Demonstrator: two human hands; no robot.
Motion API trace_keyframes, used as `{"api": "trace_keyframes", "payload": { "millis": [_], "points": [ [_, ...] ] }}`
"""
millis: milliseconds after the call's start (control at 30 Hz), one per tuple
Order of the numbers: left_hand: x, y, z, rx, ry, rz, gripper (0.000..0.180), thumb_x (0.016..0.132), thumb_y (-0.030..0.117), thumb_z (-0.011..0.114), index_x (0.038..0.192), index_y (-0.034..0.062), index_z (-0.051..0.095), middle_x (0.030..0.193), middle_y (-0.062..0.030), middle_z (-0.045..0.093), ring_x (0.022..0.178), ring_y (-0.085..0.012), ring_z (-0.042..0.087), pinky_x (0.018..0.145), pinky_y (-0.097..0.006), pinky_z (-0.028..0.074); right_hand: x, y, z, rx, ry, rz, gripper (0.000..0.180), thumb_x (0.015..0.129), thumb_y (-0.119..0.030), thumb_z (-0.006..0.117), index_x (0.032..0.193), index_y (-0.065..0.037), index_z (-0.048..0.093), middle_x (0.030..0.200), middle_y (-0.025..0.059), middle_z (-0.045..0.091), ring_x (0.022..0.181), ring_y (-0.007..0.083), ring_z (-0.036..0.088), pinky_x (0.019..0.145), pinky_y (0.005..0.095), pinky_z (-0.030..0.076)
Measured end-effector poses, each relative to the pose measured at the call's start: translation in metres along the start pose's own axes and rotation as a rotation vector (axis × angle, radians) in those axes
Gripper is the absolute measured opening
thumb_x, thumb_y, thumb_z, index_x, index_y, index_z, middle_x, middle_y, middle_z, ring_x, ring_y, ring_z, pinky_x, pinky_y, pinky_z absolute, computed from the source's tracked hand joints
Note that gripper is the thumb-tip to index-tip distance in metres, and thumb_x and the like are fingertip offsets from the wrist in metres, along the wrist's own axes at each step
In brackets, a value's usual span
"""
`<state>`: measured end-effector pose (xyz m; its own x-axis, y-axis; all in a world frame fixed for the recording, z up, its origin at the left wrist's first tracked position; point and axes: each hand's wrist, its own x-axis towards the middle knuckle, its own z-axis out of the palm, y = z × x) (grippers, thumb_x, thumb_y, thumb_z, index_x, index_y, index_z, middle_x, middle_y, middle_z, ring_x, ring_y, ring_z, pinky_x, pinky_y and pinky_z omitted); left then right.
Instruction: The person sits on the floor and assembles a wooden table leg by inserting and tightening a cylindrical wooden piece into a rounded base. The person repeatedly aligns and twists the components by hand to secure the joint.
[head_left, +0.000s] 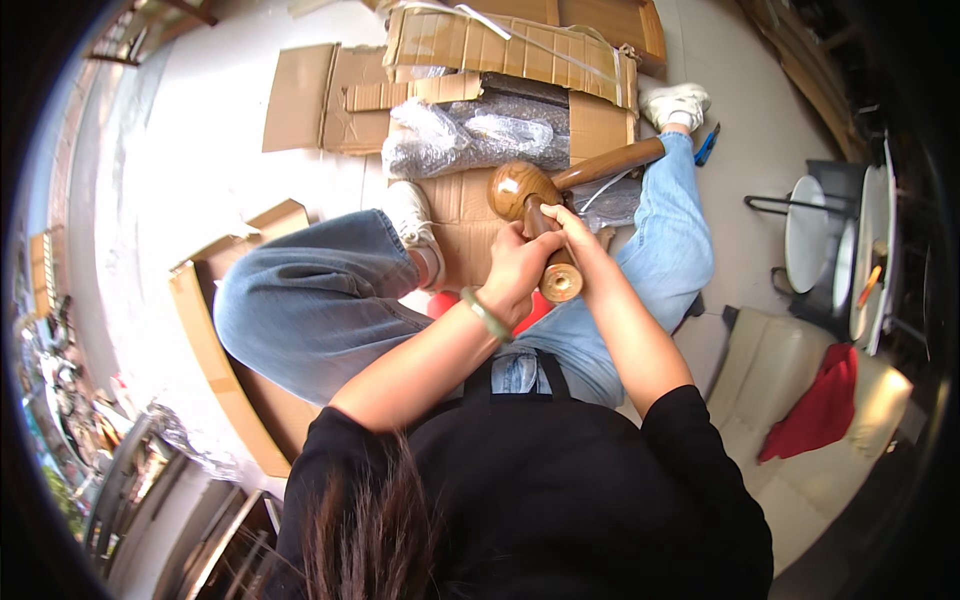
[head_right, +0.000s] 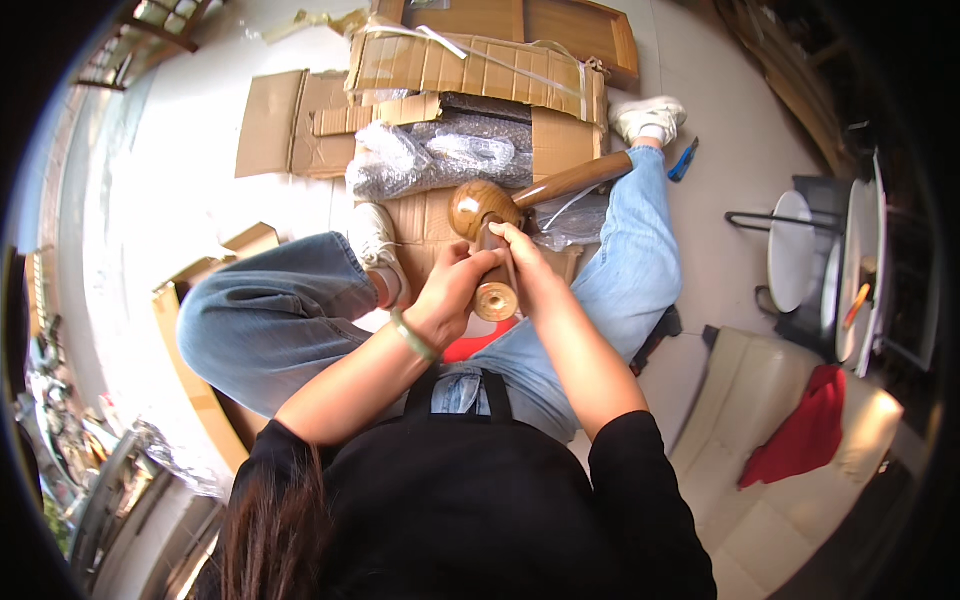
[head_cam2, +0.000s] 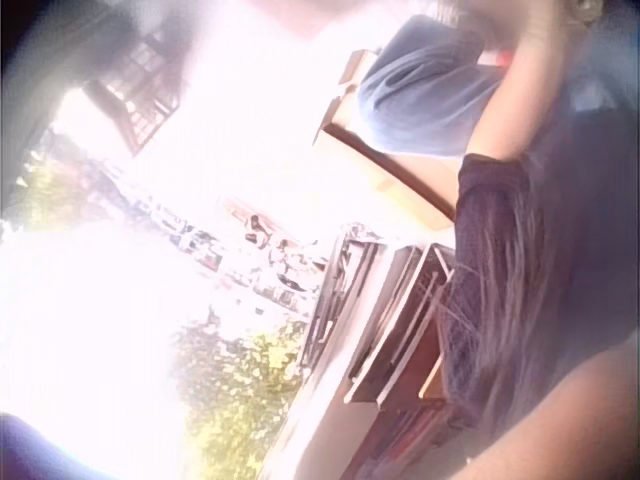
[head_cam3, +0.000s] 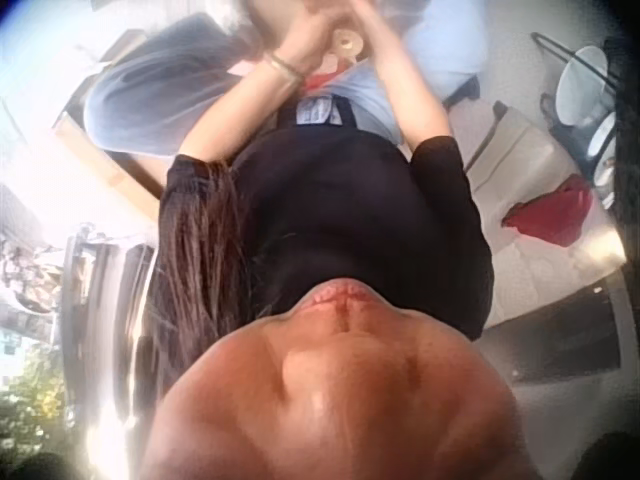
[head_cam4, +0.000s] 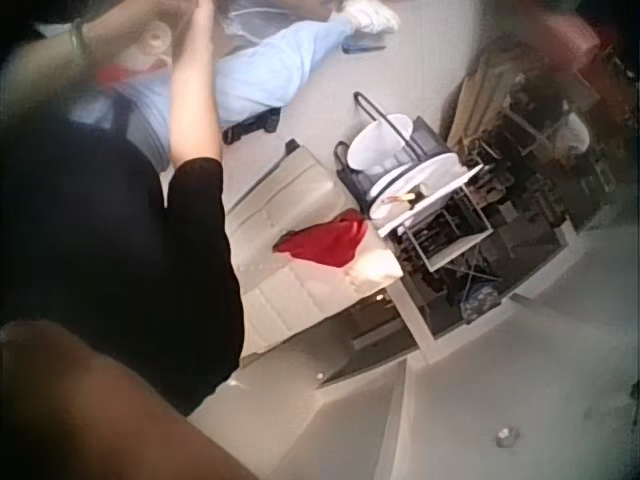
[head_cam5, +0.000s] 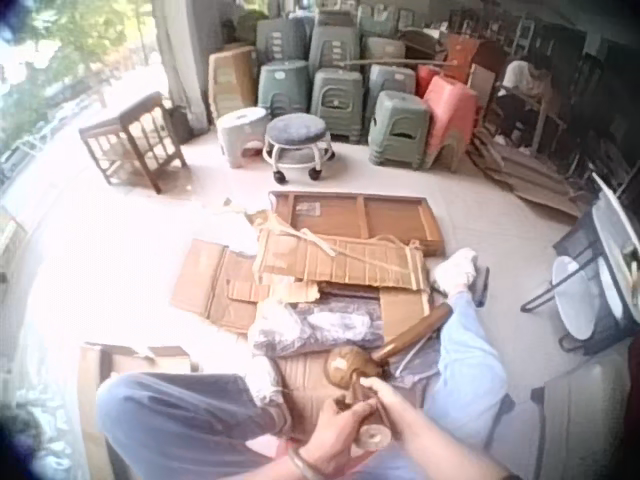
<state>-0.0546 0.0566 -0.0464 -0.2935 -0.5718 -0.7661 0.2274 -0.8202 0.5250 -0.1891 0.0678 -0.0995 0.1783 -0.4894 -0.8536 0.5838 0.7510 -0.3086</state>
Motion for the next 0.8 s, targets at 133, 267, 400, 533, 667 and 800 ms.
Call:
{"api": "trace_keyframes", "payload": {
  "millis": [133,267,400,533,667,800],
  "points": [
    [-0.041,0.026,-0.012,-0.278,-0.050,-0.343,0.041,0.095,0.030,0.063,0.120,-0.0014,0.056,0.112,-0.0102,0.063,0.097,-0.0243,0.065,0.081,-0.034,0.058,0.010,0.020,0.011,0.369,-0.174,-0.127,0.047,0.093,-0.049,0.053,0.102,-0.003,0.059,0.090,0.0107,0.066,0.080,0.0223,0.065,0.078,0.0350,0.055],
    [-0.041,0.033,-0.008,-0.801,-0.242,-0.654,0.051,0.095,0.035,0.060,0.129,-0.0026,0.051,0.115,-0.0209,0.058,0.099,-0.0288,0.063,0.083,-0.035,0.060,0.029,0.047,0.014,0.675,-0.265,-0.133,0.051,0.091,-0.053,0.052,0.098,-0.003,0.060,0.091,0.0093,0.066,0.084,0.0229,0.065,0.081,0.0349,0.055],
    [-0.037,0.044,0.010,-0.409,-0.073,-0.665,0.041,0.093,0.026,0.060,0.122,-0.0020,0.051,0.100,-0.0166,0.057,0.081,-0.0217,0.058,0.064,-0.027,0.052,0.040,0.061,0.010,0.827,-0.378,-0.237,0.056,0.090,-0.053,0.057,0.113,-0.002,0.051,0.099,0.0142,0.062,0.093,0.0256,0.064,0.089,0.0388,0.054],
    [-0.044,0.059,0.036,0.831,-0.102,-0.511,0.041,0.090,0.028,0.062,0.117,0.0005,0.047,0.088,-0.0127,0.059,0.072,-0.0208,0.059,0.059,-0.026,0.048,0.059,0.058,0.007,0.949,-0.282,-0.036,0.062,0.089,-0.049,0.064,0.121,-0.001,0.040,0.098,0.0183,0.058,0.094,0.0294,0.062,0.088,0.0433,0.054],
    [-0.048,0.064,0.071,2.158,-0.220,-0.077,0.059,0.081,0.021,0.067,0.130,-0.0002,0.042,0.092,-0.0210,0.061,0.067,-0.0309,0.066,0.061,-0.041,0.054,0.085,0.056,0.013,1.033,-0.237,-0.021,0.057,0.089,-0.042,0.067,0.121,-0.004,0.040,0.099,0.0183,0.057,0.091,0.0315,0.061,0.083,0.0469,0.055],
    [-0.052,0.074,0.103,2.611,-0.398,0.215,0.067,0.077,0.020,0.071,0.136,0.0058,0.042,0.103,-0.0273,0.059,0.081,-0.0382,0.068,0.070,-0.047,0.055,0.098,0.050,0.017,1.169,-0.284,-0.078,0.048,0.085,-0.031,0.072,0.116,-0.010,0.043,0.095,0.0153,0.056,0.087,0.0318,0.062,0.079,0.0499,0.055]
  ]
}}
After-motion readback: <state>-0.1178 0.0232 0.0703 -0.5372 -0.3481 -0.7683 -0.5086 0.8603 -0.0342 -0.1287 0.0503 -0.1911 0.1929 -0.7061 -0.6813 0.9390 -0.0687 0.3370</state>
